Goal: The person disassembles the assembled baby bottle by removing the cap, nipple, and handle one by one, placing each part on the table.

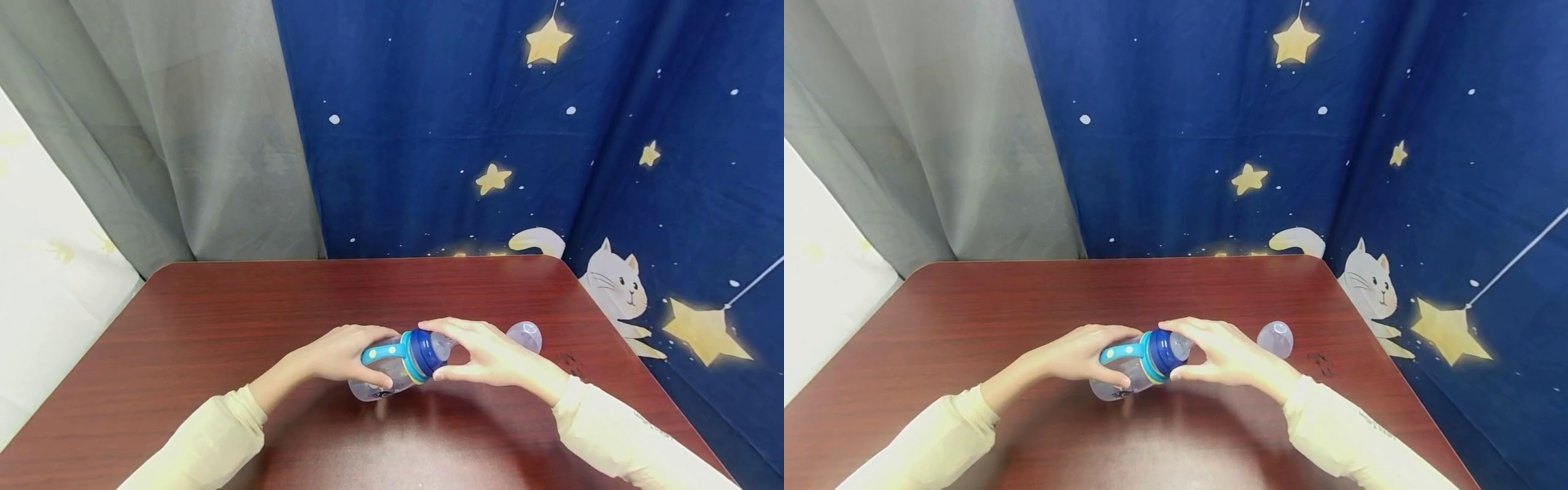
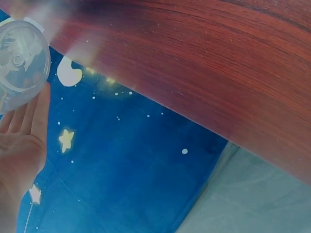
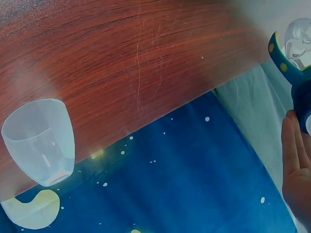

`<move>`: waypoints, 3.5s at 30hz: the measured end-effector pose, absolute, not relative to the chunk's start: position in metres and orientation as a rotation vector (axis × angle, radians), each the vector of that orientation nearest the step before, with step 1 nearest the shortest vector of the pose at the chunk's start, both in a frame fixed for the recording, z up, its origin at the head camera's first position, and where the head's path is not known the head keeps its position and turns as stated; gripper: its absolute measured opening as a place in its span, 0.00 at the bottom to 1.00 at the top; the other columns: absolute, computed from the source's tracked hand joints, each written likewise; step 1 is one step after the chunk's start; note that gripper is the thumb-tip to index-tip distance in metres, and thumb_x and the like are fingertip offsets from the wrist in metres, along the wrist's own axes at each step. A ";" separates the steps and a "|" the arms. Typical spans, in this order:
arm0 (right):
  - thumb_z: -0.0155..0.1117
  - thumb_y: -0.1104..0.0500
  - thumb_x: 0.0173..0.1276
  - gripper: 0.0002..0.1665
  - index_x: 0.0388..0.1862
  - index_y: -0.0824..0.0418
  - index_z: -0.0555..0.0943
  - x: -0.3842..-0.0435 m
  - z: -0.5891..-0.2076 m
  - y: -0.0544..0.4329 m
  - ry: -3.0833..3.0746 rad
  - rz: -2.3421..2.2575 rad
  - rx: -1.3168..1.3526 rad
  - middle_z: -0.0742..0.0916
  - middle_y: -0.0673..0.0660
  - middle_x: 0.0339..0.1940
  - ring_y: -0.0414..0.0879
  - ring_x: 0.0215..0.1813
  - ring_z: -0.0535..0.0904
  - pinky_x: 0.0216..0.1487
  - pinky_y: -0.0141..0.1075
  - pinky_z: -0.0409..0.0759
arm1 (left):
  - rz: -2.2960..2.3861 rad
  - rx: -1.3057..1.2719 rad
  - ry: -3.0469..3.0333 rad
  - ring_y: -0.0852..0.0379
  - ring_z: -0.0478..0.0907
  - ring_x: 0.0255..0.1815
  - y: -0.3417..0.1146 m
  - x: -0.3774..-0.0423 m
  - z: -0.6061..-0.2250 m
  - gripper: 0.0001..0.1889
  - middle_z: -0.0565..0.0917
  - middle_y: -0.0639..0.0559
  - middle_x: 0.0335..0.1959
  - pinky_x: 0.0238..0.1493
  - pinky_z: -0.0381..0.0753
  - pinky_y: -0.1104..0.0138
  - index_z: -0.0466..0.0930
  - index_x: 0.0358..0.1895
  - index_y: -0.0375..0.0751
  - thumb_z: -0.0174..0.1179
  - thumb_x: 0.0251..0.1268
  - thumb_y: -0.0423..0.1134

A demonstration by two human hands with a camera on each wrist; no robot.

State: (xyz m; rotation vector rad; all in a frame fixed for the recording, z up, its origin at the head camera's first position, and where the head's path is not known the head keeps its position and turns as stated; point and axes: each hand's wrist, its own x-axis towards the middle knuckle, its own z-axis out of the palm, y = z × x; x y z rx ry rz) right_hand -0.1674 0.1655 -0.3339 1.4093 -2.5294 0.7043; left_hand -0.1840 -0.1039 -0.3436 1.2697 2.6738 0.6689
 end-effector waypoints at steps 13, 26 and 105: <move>0.62 0.42 0.55 0.38 0.63 0.51 0.64 -0.166 -0.334 0.166 -2.511 0.695 1.405 0.72 0.46 0.57 0.41 0.56 0.69 0.48 0.39 0.71 | 0.633 1.234 2.704 0.66 0.71 0.36 -0.103 -0.184 -0.344 0.38 0.76 0.63 0.41 0.33 0.72 0.69 0.67 0.57 0.50 0.56 0.43 0.68; 0.65 0.44 0.53 0.39 0.62 0.55 0.66 -0.167 -0.335 0.166 -2.450 0.656 1.416 0.71 0.47 0.59 0.41 0.59 0.66 0.50 0.40 0.69 | 0.760 1.236 2.647 0.65 0.70 0.41 -0.104 -0.185 -0.346 0.37 0.74 0.61 0.45 0.39 0.72 0.68 0.66 0.58 0.49 0.60 0.43 0.64; 0.59 0.37 0.54 0.37 0.62 0.46 0.64 -0.166 -0.341 0.171 -2.575 0.686 1.301 0.75 0.45 0.53 0.38 0.50 0.72 0.44 0.37 0.73 | 0.725 1.236 2.669 0.66 0.70 0.41 -0.101 -0.186 -0.353 0.38 0.74 0.62 0.45 0.38 0.71 0.69 0.66 0.58 0.50 0.58 0.42 0.67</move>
